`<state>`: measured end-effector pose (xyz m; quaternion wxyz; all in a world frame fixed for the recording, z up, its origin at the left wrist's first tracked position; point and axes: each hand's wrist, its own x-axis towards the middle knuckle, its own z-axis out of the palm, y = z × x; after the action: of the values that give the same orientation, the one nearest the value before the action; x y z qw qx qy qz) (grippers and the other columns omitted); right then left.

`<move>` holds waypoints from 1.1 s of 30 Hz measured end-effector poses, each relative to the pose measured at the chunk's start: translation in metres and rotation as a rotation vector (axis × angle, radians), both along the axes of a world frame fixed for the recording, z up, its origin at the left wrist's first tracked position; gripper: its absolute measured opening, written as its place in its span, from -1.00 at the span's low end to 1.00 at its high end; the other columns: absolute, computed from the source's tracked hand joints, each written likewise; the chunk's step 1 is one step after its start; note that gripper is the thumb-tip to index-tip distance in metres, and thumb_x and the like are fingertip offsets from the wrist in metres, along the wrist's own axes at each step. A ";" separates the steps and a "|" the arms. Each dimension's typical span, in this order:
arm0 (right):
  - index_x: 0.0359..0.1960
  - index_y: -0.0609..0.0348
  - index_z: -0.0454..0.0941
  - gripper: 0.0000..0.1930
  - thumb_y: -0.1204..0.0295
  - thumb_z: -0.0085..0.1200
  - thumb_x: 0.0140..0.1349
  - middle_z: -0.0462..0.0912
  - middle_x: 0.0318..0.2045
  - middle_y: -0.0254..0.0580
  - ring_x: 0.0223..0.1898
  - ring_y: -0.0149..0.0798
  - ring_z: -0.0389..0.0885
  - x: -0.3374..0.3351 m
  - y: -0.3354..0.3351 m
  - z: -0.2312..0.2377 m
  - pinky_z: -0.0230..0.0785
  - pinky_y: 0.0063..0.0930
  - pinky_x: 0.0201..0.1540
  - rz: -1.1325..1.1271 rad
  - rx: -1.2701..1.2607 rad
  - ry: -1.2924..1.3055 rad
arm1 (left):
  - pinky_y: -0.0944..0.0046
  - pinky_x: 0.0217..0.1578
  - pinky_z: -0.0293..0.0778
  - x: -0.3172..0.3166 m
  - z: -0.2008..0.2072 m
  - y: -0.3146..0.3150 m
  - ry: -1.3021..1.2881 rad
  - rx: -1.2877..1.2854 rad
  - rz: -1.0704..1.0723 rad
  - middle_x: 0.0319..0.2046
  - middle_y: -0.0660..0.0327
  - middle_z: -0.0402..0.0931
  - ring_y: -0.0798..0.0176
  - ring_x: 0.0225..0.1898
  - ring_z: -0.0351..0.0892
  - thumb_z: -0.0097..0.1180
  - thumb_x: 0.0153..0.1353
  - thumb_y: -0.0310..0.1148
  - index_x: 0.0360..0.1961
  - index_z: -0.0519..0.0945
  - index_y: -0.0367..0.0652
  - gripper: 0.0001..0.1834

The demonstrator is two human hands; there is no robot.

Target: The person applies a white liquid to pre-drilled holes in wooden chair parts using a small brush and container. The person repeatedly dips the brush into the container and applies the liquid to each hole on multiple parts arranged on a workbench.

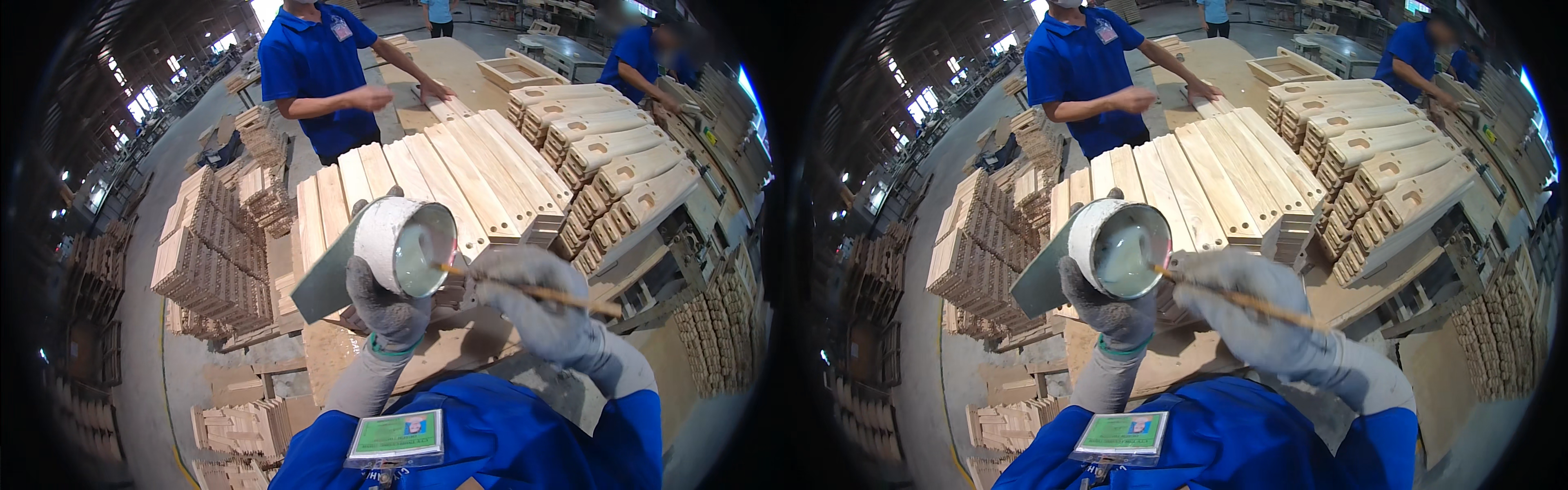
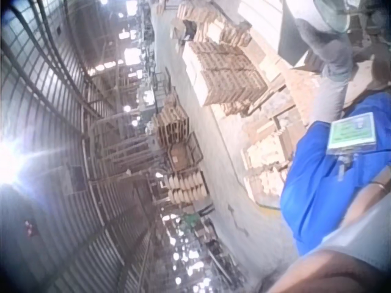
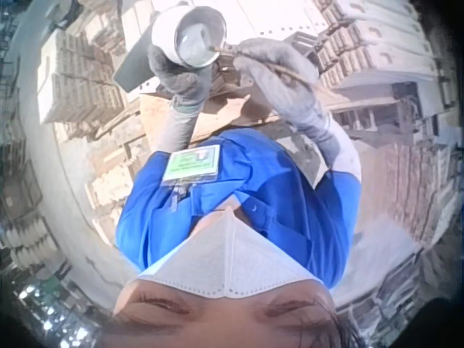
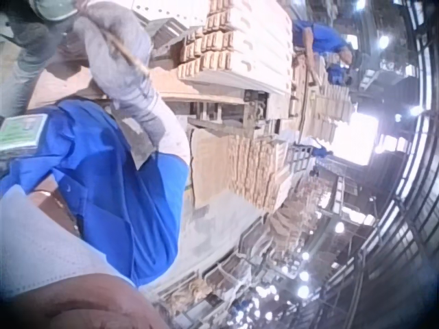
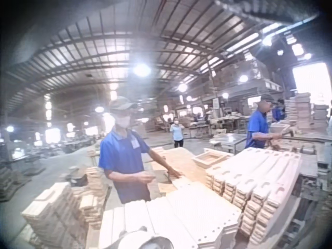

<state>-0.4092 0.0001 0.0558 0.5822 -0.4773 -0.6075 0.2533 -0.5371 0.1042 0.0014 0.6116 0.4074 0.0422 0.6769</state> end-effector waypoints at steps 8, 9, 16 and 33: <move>-0.44 0.27 0.56 -0.97 0.60 0.14 0.05 0.60 -0.31 0.16 -0.21 0.03 0.63 0.007 -0.026 -0.021 0.47 -0.14 -0.07 0.130 0.245 -0.058 | 0.01 0.19 0.29 0.002 -0.009 0.005 -0.145 -0.095 -0.074 0.15 0.00 0.29 0.03 0.19 0.29 -0.37 0.32 0.05 0.21 0.24 -0.20 -0.38; -0.43 0.27 0.56 -0.94 0.59 0.16 0.04 0.59 -0.30 0.18 -0.21 0.05 0.63 0.004 -0.026 -0.023 0.47 -0.12 -0.07 0.039 0.210 -0.005 | 0.00 0.19 0.29 0.003 -0.007 0.002 -0.141 -0.106 -0.095 0.15 -0.02 0.29 0.02 0.18 0.30 -0.37 0.32 0.06 0.21 0.24 -0.20 -0.38; -0.34 0.25 0.53 -0.79 0.62 0.27 -0.05 0.62 -0.29 0.08 -0.29 -0.14 0.66 0.005 -0.023 -0.021 0.55 -0.43 -0.31 0.088 0.293 -0.016 | 0.06 0.22 0.21 0.014 -0.007 0.000 0.065 -0.027 0.079 0.16 0.04 0.27 0.07 0.21 0.26 -0.31 0.32 -0.04 0.25 0.14 -0.29 -0.37; -0.47 0.28 0.51 -0.57 0.05 0.08 0.09 0.48 -0.70 -0.10 -0.62 -0.19 0.49 0.084 0.093 -0.003 0.31 -0.36 -0.51 -0.325 -0.256 -0.420 | -0.26 0.16 0.25 -0.026 -0.011 0.013 -0.144 -0.337 -0.096 0.11 0.16 0.30 0.05 0.17 0.30 -0.24 0.35 -0.06 0.15 0.32 -0.08 -0.54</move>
<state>-0.3250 0.0935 0.0530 0.4118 -0.6798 -0.5933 0.1271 -0.5631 0.1175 -0.0095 0.7043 0.2512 0.0916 0.6576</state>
